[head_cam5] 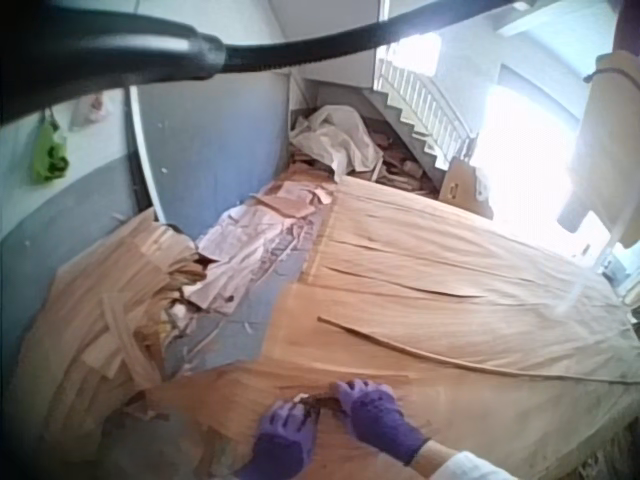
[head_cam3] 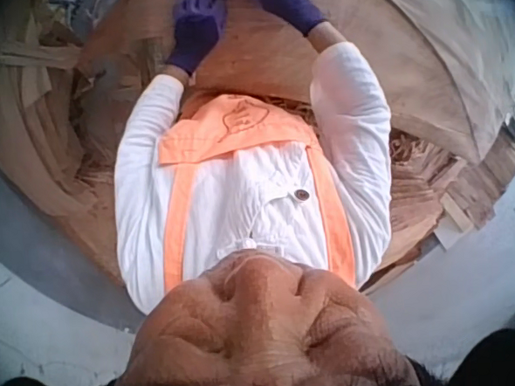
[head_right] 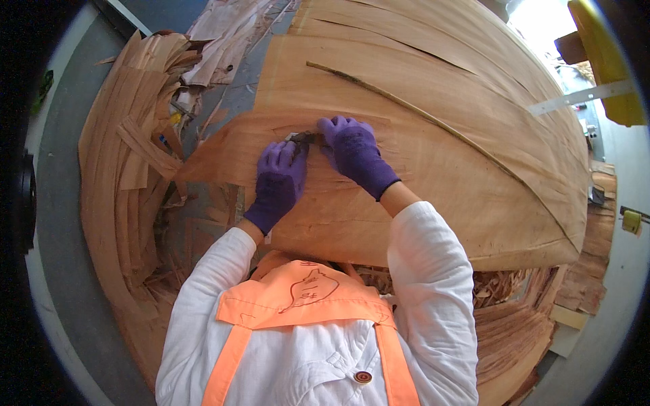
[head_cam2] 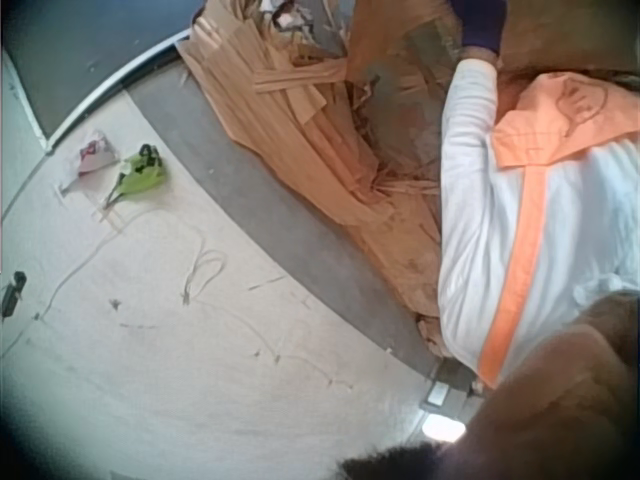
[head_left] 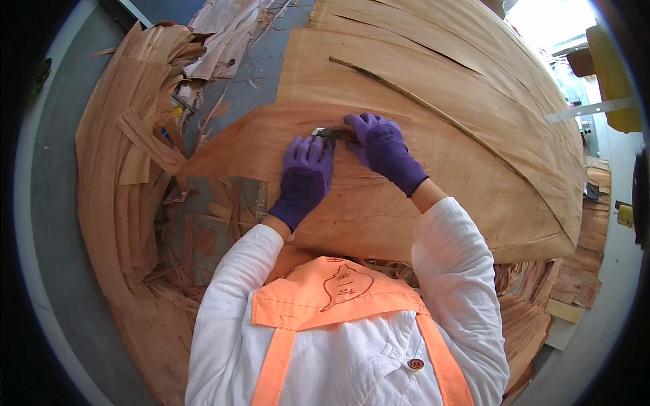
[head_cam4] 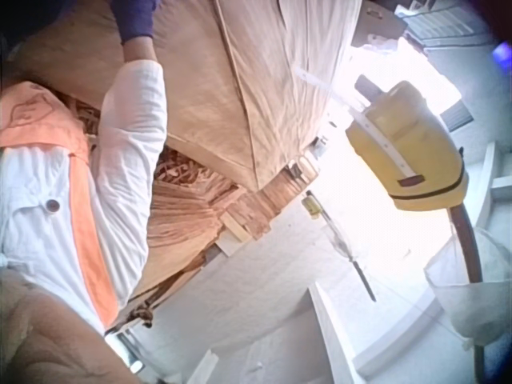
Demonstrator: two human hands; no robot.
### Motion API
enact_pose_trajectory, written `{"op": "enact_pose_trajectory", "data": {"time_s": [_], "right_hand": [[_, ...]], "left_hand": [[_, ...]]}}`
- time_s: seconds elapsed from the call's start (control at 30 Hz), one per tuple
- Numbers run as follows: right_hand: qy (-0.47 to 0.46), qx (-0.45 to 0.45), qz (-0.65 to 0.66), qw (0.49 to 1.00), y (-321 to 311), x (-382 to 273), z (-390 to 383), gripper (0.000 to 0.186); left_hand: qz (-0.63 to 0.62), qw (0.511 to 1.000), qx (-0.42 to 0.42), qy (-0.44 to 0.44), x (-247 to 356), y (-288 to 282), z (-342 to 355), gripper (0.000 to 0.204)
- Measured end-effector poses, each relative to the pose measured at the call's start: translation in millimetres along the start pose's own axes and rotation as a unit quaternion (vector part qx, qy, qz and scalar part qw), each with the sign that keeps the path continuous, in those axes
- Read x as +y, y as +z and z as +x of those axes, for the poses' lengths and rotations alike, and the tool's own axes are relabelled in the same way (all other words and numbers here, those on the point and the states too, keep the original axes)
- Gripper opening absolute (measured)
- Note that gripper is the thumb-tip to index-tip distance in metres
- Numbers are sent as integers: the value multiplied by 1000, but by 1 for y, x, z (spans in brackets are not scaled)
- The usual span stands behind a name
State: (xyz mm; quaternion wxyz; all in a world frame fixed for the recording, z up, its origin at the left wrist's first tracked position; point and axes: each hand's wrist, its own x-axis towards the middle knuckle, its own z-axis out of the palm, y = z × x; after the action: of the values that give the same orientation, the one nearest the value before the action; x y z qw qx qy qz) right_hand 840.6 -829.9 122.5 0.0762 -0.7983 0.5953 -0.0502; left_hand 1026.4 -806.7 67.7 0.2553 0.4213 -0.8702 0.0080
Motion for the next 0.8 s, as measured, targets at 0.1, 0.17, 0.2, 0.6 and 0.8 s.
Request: {"op": "enact_pose_trajectory", "data": {"time_s": [0.1,0.17,0.2,0.6,0.8], "right_hand": [[-8,28,49,998,-4,11,-8,38],[2,58,51,997,-13,23,-12,38],[24,84,30,996,-15,31,-12,37],[156,129,68,977,-19,68,-27,7],[86,198,60,975,-90,15,-42,12]], "left_hand": [[4,1000,-9,0,0,-2,0,43],[5,1000,-11,-1,0,-2,0,42],[6,1000,-11,-1,0,-2,-1,42],[4,999,34,3,1,4,-1,36],[-192,974,113,-37,-30,-43,-8,38]]}}
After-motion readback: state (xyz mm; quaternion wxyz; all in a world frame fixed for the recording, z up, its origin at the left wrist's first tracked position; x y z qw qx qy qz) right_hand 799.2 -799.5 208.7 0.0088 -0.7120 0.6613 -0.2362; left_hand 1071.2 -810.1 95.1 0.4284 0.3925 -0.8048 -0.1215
